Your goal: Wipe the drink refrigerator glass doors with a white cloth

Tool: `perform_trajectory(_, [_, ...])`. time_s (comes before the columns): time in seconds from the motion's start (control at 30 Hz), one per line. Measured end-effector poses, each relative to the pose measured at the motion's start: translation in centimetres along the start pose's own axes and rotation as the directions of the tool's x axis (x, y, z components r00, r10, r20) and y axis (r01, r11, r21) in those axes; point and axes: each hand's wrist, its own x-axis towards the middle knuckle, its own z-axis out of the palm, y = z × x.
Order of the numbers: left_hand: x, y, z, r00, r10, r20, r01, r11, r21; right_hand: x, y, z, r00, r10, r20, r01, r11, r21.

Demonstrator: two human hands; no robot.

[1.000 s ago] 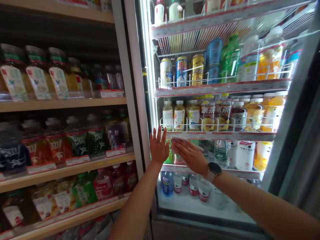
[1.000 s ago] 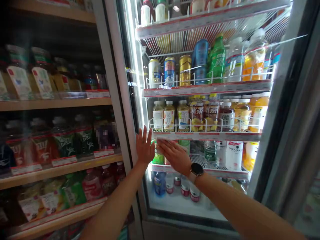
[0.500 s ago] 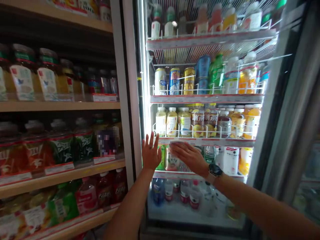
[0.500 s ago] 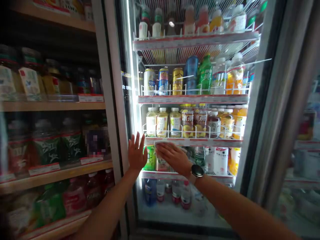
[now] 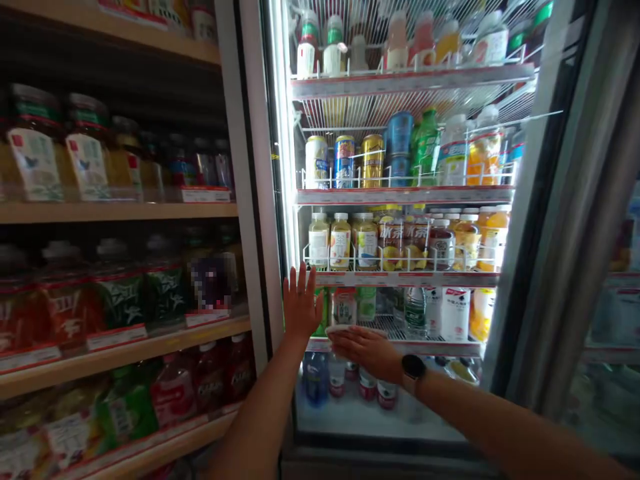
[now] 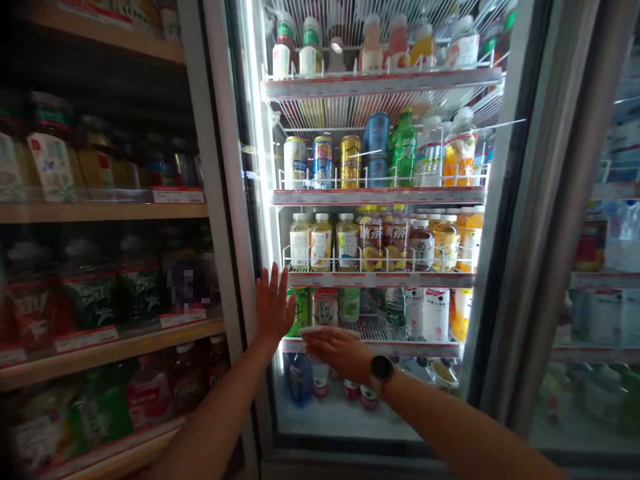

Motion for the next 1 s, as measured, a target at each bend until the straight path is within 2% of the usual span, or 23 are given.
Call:
perform_trajectory(0.1, [-0.7, 0.2, 0.2, 1.000, -0.016, -0.003, 0.016, 1.000, 0.021, 0.0, 0.8, -0.7, 0.998, -0.058, -0.012, 0.058, 0.998, -0.004])
perform_trajectory(0.17, [-1.1, 0.2, 0.3, 1.000, -0.022, -0.014, 0.023, 0.999, 0.023, 1.5, 2.8, -2.2, 1.000, -0.022, -0.011, 0.022, 0.999, -0.023])
perform_trajectory(0.23, [-1.3, 0.2, 0.4, 0.999, -0.021, -0.025, 0.021, 1.000, 0.013, 3.9, 5.1, -4.0, 0.993, 0.109, -0.046, -0.112, 0.992, -0.058])
perform_trajectory(0.33, [-1.4, 0.1, 0.3, 1.000, -0.017, -0.023, 0.017, 1.000, 0.010, 7.6, 7.7, -5.9, 0.925, 0.339, -0.174, -0.360, 0.927, -0.104])
perform_trajectory(0.4, [-1.4, 0.0, 0.3, 1.000, -0.018, -0.020, 0.019, 1.000, 0.014, 8.9, 7.9, -5.9, 0.897, 0.382, -0.224, -0.414, 0.902, -0.122])
perform_trajectory(0.43, [-1.4, 0.0, 0.3, 1.000, -0.019, -0.017, 0.019, 1.000, 0.011, 9.0, 7.4, -5.5, 0.905, 0.362, -0.223, -0.396, 0.909, -0.129])
perform_trajectory(0.53, [-1.6, -0.1, 0.4, 1.000, -0.010, -0.024, 0.010, 1.000, -0.011, 7.4, 4.6, -3.1, 0.952, 0.257, -0.164, -0.279, 0.951, -0.131])
perform_trajectory(0.67, [-1.7, -0.2, 0.5, 0.999, -0.012, -0.032, 0.012, 1.000, -0.003, 2.6, 0.3, 0.5, 0.982, 0.176, -0.075, -0.183, 0.977, -0.108])
perform_trajectory(0.8, [-1.7, -0.1, 0.4, 0.999, -0.005, -0.038, 0.005, 1.000, 0.011, -1.7, -2.0, 2.0, 0.999, 0.049, 0.005, -0.049, 0.999, -0.019])
perform_trajectory(0.9, [-1.6, -0.1, 0.4, 0.999, -0.012, -0.041, 0.012, 1.000, 0.005, -3.2, -1.4, 1.3, 0.997, -0.075, 0.034, 0.074, 0.997, 0.031])
perform_trajectory(1.0, [-1.6, -0.1, 0.5, 0.999, -0.002, -0.041, 0.002, 1.000, 0.002, -2.8, 2.4, -1.5, 0.997, -0.079, 0.022, 0.079, 0.997, 0.016])
